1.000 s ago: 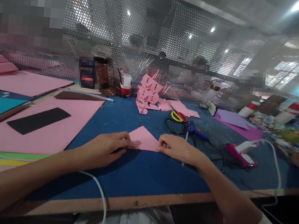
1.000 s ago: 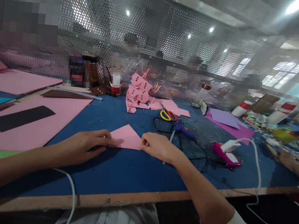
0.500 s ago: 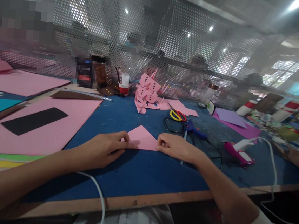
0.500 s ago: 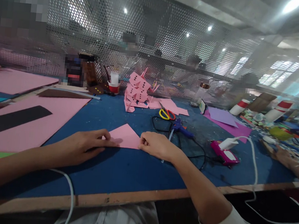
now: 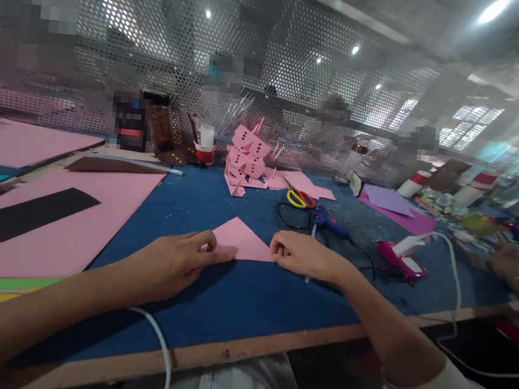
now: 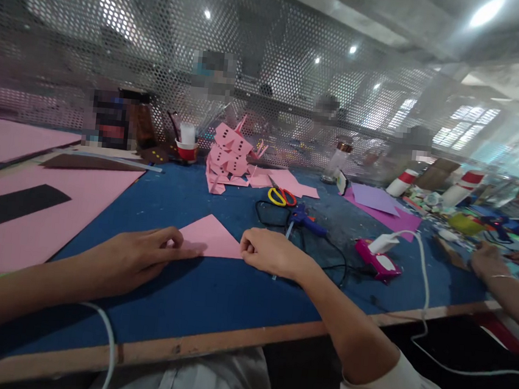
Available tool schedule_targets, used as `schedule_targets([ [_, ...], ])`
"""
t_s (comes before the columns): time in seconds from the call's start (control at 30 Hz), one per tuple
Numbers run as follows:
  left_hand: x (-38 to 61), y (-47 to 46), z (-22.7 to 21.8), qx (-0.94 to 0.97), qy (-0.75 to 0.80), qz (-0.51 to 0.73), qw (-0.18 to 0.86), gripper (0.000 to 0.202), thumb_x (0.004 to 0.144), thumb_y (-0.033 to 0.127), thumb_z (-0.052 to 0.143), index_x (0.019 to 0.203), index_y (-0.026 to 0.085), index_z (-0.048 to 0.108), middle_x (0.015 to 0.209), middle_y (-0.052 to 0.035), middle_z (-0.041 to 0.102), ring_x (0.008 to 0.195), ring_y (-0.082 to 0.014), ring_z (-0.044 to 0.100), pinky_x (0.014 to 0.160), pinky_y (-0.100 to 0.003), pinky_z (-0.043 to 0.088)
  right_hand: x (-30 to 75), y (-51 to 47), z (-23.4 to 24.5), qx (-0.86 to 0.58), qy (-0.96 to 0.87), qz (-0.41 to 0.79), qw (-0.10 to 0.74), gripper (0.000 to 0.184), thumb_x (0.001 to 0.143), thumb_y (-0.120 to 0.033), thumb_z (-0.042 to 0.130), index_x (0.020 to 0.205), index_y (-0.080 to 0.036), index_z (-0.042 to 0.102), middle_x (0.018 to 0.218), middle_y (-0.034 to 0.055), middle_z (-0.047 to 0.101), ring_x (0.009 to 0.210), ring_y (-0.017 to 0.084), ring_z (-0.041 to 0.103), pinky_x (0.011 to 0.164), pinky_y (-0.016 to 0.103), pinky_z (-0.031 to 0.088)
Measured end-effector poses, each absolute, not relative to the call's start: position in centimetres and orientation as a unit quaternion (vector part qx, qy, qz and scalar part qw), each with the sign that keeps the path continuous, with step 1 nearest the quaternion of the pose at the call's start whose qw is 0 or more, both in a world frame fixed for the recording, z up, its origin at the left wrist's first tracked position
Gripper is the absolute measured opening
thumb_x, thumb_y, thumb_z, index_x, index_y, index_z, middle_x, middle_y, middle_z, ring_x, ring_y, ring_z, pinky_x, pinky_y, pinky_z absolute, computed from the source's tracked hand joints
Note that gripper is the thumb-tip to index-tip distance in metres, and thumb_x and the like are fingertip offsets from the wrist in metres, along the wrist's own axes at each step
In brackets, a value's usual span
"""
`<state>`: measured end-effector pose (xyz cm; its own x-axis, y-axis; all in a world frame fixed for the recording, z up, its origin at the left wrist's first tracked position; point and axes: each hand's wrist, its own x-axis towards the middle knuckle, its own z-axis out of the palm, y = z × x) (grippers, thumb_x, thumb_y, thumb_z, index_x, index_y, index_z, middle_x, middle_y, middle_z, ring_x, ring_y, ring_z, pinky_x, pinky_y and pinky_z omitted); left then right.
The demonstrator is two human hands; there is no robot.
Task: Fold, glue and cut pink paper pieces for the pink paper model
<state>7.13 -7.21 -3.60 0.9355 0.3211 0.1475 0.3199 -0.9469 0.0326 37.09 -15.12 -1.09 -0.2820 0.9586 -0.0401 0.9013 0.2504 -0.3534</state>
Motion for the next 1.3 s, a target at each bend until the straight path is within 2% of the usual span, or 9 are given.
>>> schedule_targets([
  [0.33, 7.1, -7.1, -4.0, 0.986, 0.144, 0.085, -0.019, 0.067, 0.091, 0.004, 0.039, 0.147, 0.039, 0.037, 0.110, -0.0044, 0.054, 0.087, -0.0164, 0.062, 0.074, -0.027, 0.051, 38.0, -16.0, -0.8, -0.599, -0.786, 0.126, 0.086, 0.013, 0.080, -0.011, 0.053, 0.087, -0.020, 0.061, 0.086, 0.0007, 0.066, 0.072, 0.013, 0.057, 0.061, 0.022, 0.034],
  [0.6, 7.2, -7.3, -3.5, 0.987, 0.146, 0.069, -0.019, 0.068, 0.088, 0.002, 0.040, 0.146, 0.039, 0.038, 0.112, -0.0049, 0.053, 0.087, -0.0170, 0.062, 0.073, -0.028, 0.051, 38.4, -16.6, -0.4, -0.592, -0.797, 0.089, 0.079, 0.014, 0.082, -0.010, 0.053, 0.087, -0.020, 0.062, 0.089, 0.0010, 0.066, 0.080, 0.014, 0.058, 0.070, 0.025, 0.036],
  [0.77, 7.4, -7.2, -3.5, 0.988, 0.142, 0.064, -0.018, 0.071, 0.086, 0.000, 0.040, 0.147, 0.038, 0.037, 0.110, -0.0044, 0.054, 0.087, -0.0172, 0.062, 0.072, -0.028, 0.050, 39.1, -16.8, -0.4, -0.595, -0.796, 0.086, 0.070, 0.016, 0.081, -0.008, 0.055, 0.087, -0.020, 0.063, 0.089, 0.0017, 0.066, 0.082, 0.015, 0.058, 0.070, 0.025, 0.037],
  [0.9, 7.6, -7.2, -3.6, 0.987, 0.139, 0.076, -0.026, 0.068, 0.087, 0.002, 0.042, 0.145, 0.036, 0.039, 0.107, -0.0043, 0.054, 0.087, -0.0174, 0.062, 0.073, -0.027, 0.051, 37.1, -16.5, 0.2, -0.603, -0.787, 0.055, 0.121, 0.018, 0.083, -0.007, 0.054, 0.092, -0.019, 0.064, 0.096, 0.0037, 0.066, 0.088, 0.016, 0.058, 0.075, 0.026, 0.039],
  [1.0, 7.7, -7.2, -3.6, 0.987, 0.135, 0.078, -0.041, 0.063, 0.088, 0.003, 0.042, 0.143, 0.034, 0.043, 0.107, -0.0052, 0.054, 0.089, -0.0180, 0.062, 0.076, -0.028, 0.051, 34.2, -15.5, -0.1, -0.580, -0.787, 0.094, 0.187, 0.010, 0.089, -0.017, 0.056, 0.094, -0.019, 0.064, 0.094, 0.0021, 0.066, 0.085, 0.014, 0.059, 0.075, 0.025, 0.040],
  [1.13, 7.7, -7.4, -3.5, 0.986, 0.138, 0.074, -0.053, 0.056, 0.088, 0.003, 0.043, 0.137, 0.030, 0.049, 0.103, -0.0056, 0.055, 0.088, -0.0187, 0.062, 0.077, -0.029, 0.052, 31.2, -13.7, -1.9, -0.566, -0.793, 0.125, 0.191, 0.003, 0.087, -0.022, 0.064, 0.086, -0.019, 0.065, 0.086, 0.0004, 0.066, 0.078, 0.013, 0.057, 0.069, 0.024, 0.038],
  [1.3, 7.7, -7.6, -3.5, 0.985, 0.135, 0.086, -0.066, 0.060, 0.086, 0.002, 0.044, 0.138, 0.030, 0.049, 0.101, -0.0054, 0.056, 0.086, -0.0185, 0.061, 0.077, -0.029, 0.052, 30.5, -12.8, -3.4, -0.566, -0.792, 0.121, 0.193, 0.003, 0.083, -0.016, 0.064, 0.084, -0.019, 0.063, 0.083, -0.0012, 0.065, 0.076, 0.012, 0.054, 0.067, 0.024, 0.035],
])
